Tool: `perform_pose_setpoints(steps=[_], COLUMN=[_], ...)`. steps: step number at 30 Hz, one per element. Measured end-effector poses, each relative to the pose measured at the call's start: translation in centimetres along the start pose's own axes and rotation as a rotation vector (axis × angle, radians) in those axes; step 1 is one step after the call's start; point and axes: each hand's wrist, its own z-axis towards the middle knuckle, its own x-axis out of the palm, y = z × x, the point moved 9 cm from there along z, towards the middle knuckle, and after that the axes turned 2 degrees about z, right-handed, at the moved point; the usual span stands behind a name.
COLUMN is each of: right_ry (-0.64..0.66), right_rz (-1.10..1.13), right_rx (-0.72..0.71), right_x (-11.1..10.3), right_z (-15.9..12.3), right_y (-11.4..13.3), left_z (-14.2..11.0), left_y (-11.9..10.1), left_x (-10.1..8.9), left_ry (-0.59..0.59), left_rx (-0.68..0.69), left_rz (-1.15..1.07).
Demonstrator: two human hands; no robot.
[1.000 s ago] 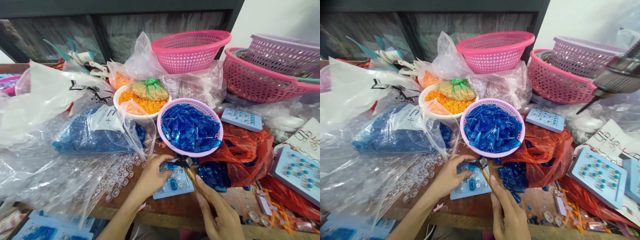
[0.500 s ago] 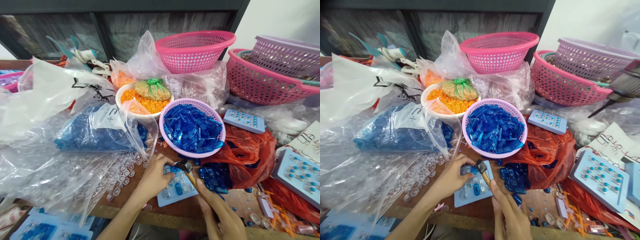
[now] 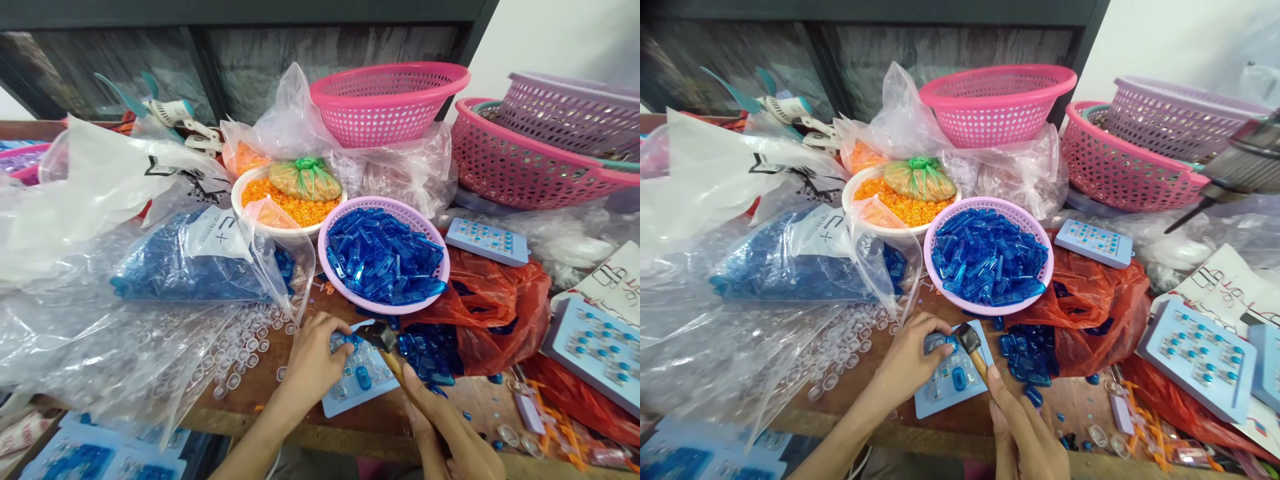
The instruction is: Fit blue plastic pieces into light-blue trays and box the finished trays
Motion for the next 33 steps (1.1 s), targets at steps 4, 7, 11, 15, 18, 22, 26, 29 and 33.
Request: perform_pose_setpoints(steps=[4, 7, 11, 15, 18, 22, 26, 29, 33], right_ry=[0.045, 0.056, 0.006, -0.043, -0.053, -0.048, -0.032, -0.022, -0.041], right_rz=[-0.02, 0.006, 0.025, 0.064, 0.068, 0.041, 0.046, 0.051, 0.067], right_rx=[-0.031, -0.025, 0.007, 0.045, 0.065, 0.104, 0.109, 0.116, 0.134], right_x=[0.7, 1.3, 1.2, 1.0, 1.0, 0.8, 0.7, 0.7, 0.9], right_z=[-0.7, -0.9, -0.7, -0.3, -0.1, -0.1, -0.1, 0.0, 0.1], right_y=[-0.5, -0.9, -0.7, 0.0, 0.4, 0.4, 0.2, 0.1, 0.5], left_z=[-0.5, -1.7, -3.8, -3.8, -3.7, -4.4, -5.1, -5.4, -5.9], left_y=[-0.5, -0.6, 1.8, 4.3, 4.3, 4.1, 4.3, 4.3, 4.1], left_x=[0.4, -0.4, -4.1, -5.4, -4.8, -4.6, -5.0, -5.0, -4.8], left_ry=[0.0, -0.075, -0.38, -0.415, -0.359, -0.351, -0.437, -0.465, -0.489], left_rx=[0.031, 0.159, 0.241, 0.236, 0.317, 0.367, 0.355, 0.368, 0.401], left_rz=[0.028, 0.008, 0.149, 0.429, 0.477, 0.378, 0.402, 0.392, 0.455])
